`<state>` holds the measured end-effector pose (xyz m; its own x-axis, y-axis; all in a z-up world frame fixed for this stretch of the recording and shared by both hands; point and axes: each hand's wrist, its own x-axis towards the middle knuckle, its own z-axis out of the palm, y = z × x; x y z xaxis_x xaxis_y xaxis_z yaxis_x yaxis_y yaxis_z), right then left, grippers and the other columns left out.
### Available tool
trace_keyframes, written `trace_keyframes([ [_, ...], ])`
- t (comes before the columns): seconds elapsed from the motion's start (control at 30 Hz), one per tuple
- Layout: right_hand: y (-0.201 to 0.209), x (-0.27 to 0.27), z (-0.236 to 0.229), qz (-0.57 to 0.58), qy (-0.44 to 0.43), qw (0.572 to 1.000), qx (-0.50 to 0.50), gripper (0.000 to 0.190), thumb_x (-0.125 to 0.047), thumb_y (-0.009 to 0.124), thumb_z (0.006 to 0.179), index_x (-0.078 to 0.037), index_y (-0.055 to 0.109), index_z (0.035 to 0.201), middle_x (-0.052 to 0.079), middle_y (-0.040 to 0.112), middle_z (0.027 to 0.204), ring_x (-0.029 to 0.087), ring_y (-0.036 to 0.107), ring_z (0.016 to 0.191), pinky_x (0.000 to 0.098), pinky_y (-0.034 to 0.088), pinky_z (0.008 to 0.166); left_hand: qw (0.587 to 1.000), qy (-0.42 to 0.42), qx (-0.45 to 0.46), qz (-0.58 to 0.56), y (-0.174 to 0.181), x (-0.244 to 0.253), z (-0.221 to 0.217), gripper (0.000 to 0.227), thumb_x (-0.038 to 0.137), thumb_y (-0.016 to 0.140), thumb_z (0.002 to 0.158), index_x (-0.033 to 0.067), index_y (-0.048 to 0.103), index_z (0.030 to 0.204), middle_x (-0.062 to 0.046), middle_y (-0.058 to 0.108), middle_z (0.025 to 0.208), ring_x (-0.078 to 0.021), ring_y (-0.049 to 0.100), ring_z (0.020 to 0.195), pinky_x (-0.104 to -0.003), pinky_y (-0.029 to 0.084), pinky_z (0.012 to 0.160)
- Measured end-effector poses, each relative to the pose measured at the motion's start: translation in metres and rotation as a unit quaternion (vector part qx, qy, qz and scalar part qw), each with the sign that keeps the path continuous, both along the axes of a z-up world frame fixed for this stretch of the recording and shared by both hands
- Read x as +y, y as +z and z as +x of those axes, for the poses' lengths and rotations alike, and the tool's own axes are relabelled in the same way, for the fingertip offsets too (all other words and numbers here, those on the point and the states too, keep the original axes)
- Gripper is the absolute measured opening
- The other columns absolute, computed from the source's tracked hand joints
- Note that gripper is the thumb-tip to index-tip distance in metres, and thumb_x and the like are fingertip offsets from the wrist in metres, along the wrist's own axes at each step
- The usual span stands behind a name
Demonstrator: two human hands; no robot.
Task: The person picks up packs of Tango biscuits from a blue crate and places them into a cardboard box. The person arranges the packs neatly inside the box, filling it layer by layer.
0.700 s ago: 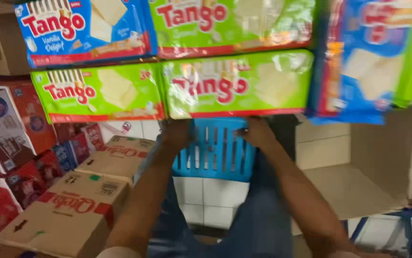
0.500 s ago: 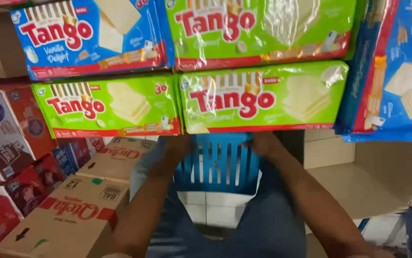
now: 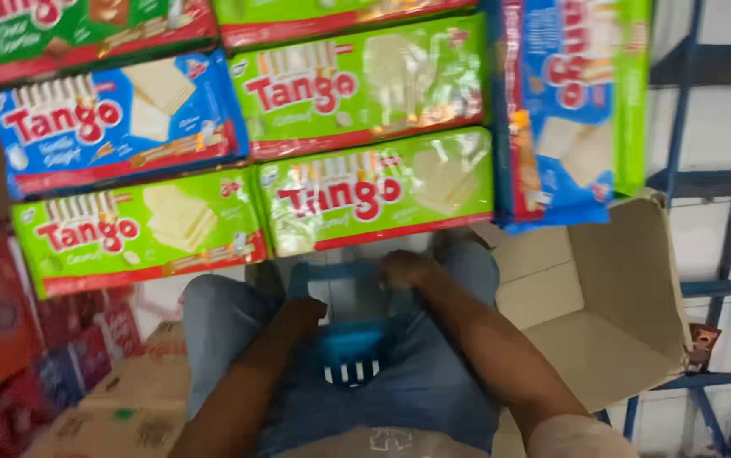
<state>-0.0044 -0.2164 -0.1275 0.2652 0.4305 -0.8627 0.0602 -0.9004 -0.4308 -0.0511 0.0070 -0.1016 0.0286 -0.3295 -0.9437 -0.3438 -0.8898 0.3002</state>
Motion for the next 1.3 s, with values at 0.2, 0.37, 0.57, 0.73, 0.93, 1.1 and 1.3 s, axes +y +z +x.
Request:
trace_keyframes([
  [0.2,0.105,-0.066,0.025,0.077,-0.291,0.861,-0.411,0.036,-0.026,0.055,0.082,0.001,0.055,0.106,0.025,0.057,0.100,0.041,0.054,0.096,0.0518,0.044,0.079,0.999,0.026,0.044,-0.016,-0.055,0.001,0.005,0.062,0.047,0.066,0.072,0.0197,0.044,0.123,-0.018,0.037,0.133,-0.0354,0.046,0.113,-0.050,0.045,0.081],
  [0.37,0.053,-0.146,-0.078,0.029,-0.566,0.766,-0.305,0.036,-0.023,0.048,0.089,-0.006,0.045,0.121,0.018,0.048,0.116,0.034,0.043,0.116,0.0482,0.035,0.096,0.995,0.053,0.075,-0.047,-0.043,-0.035,0.033,0.065,0.055,0.060,0.076,0.0127,0.048,0.124,-0.018,0.038,0.133,-0.0363,0.036,0.122,-0.050,0.034,0.095],
  [0.57,0.018,-0.173,-0.240,-0.113,-0.517,0.822,-0.208,0.052,-0.025,0.053,0.083,-0.012,0.038,0.131,0.017,0.046,0.125,0.031,0.043,0.120,0.0486,0.034,0.100,0.944,0.260,-0.094,-0.183,0.034,-0.060,0.031,0.048,0.034,0.059,0.074,0.0093,0.058,0.115,-0.021,0.063,0.099,-0.0362,0.056,0.100,-0.045,0.045,0.086],
  [0.73,0.024,-0.173,-0.277,-0.063,-0.679,0.719,-0.136,0.045,-0.040,0.027,0.093,-0.020,0.046,0.128,0.012,0.049,0.125,0.030,0.043,0.119,0.0447,0.029,0.102,0.887,0.271,-0.232,-0.293,0.068,-0.079,0.024,0.033,0.018,0.056,0.077,0.0023,0.061,0.106,-0.025,0.064,0.091,-0.0427,0.058,0.090,-0.052,0.045,0.081],
  [0.93,0.015,-0.188,-0.241,-0.106,-0.455,0.851,-0.240,0.039,-0.014,0.033,0.088,-0.025,0.045,0.123,0.009,0.060,0.111,0.029,0.056,0.105,0.0436,0.041,0.094,0.837,0.222,-0.332,-0.373,0.183,-0.132,0.003,0.034,0.013,0.058,0.078,0.0110,0.059,0.111,-0.018,0.063,0.097,-0.0382,0.057,0.095,-0.048,0.043,0.083],
  [1.1,0.016,-0.184,-0.176,-0.092,-0.521,0.813,-0.243,0.042,-0.037,0.026,0.096,-0.011,0.055,0.112,0.011,0.063,0.099,0.027,0.060,0.095,0.0423,0.045,0.087,0.860,0.106,-0.274,-0.418,0.230,-0.177,-0.002,0.031,0.013,0.059,0.076,0.0091,0.061,0.107,-0.013,0.065,0.096,-0.0334,0.060,0.093,-0.044,0.043,0.084],
  [1.3,-0.018,-0.175,-0.132,-0.027,-0.483,0.836,-0.259,0.066,0.003,0.047,0.081,-0.024,0.025,0.137,0.014,0.052,0.120,0.029,0.053,0.109,0.0431,0.042,0.093,0.811,0.152,-0.221,-0.519,0.182,-0.181,0.014,0.027,0.006,0.059,0.076,0.0050,0.061,0.102,-0.016,0.064,0.092,-0.0359,0.059,0.078,-0.045,0.043,0.074],
])
